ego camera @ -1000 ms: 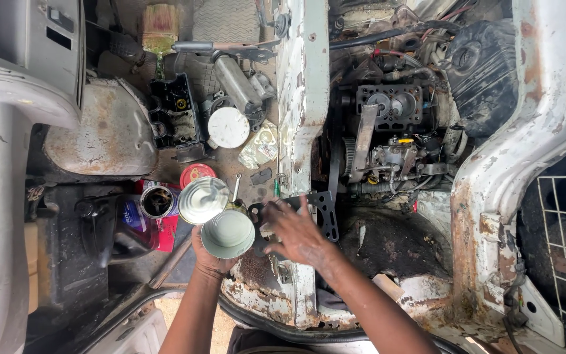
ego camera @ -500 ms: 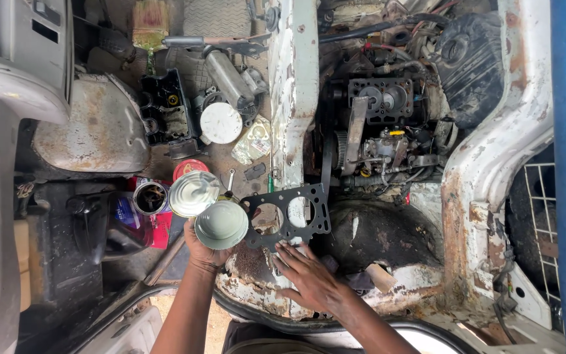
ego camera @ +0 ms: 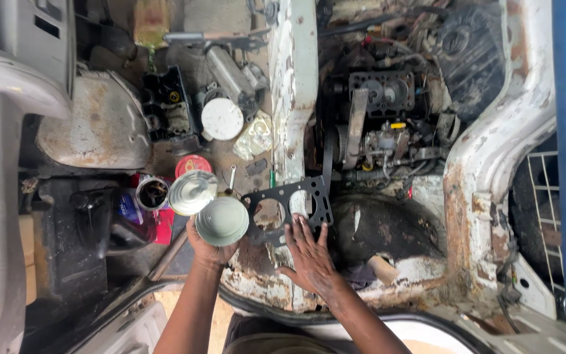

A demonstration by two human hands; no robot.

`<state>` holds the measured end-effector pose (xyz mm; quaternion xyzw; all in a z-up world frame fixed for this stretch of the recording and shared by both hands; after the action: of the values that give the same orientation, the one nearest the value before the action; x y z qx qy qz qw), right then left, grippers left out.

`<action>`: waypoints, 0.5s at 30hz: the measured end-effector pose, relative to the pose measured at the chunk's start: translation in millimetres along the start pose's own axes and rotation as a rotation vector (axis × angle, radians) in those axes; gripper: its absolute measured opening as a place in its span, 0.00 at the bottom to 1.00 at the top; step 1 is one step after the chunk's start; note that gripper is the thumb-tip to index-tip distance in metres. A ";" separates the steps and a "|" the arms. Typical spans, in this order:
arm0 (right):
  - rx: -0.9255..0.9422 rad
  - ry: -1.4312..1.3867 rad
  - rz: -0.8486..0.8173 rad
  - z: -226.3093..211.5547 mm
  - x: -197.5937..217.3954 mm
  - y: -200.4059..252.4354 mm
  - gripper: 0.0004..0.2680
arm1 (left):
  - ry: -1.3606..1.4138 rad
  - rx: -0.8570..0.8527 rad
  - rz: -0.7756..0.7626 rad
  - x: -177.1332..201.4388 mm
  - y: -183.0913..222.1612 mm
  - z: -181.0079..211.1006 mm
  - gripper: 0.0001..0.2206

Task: Inspecting and working on an internal combustion engine inside a small commercial vehicle.

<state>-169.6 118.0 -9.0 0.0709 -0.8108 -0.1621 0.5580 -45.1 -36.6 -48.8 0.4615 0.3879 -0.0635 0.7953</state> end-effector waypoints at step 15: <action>-0.085 0.043 -0.004 26.9 -12.8 29.1 0.37 | -0.066 0.030 -0.044 -16.0 8.8 -0.5 0.34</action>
<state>-188.0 154.0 -19.1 0.0524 -0.7907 -0.1961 0.5776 -52.4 -35.4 -32.0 0.4622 0.3706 -0.1020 0.7991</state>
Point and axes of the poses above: each hand's wrist, its own y-axis away from the middle knuckle, its own x-axis out of the back of the hand, z = x × y, the point moved 10 cm from there along -y, towards the middle knuckle, and after that the axes turned 6 degrees about z, right-handed, at the moved point
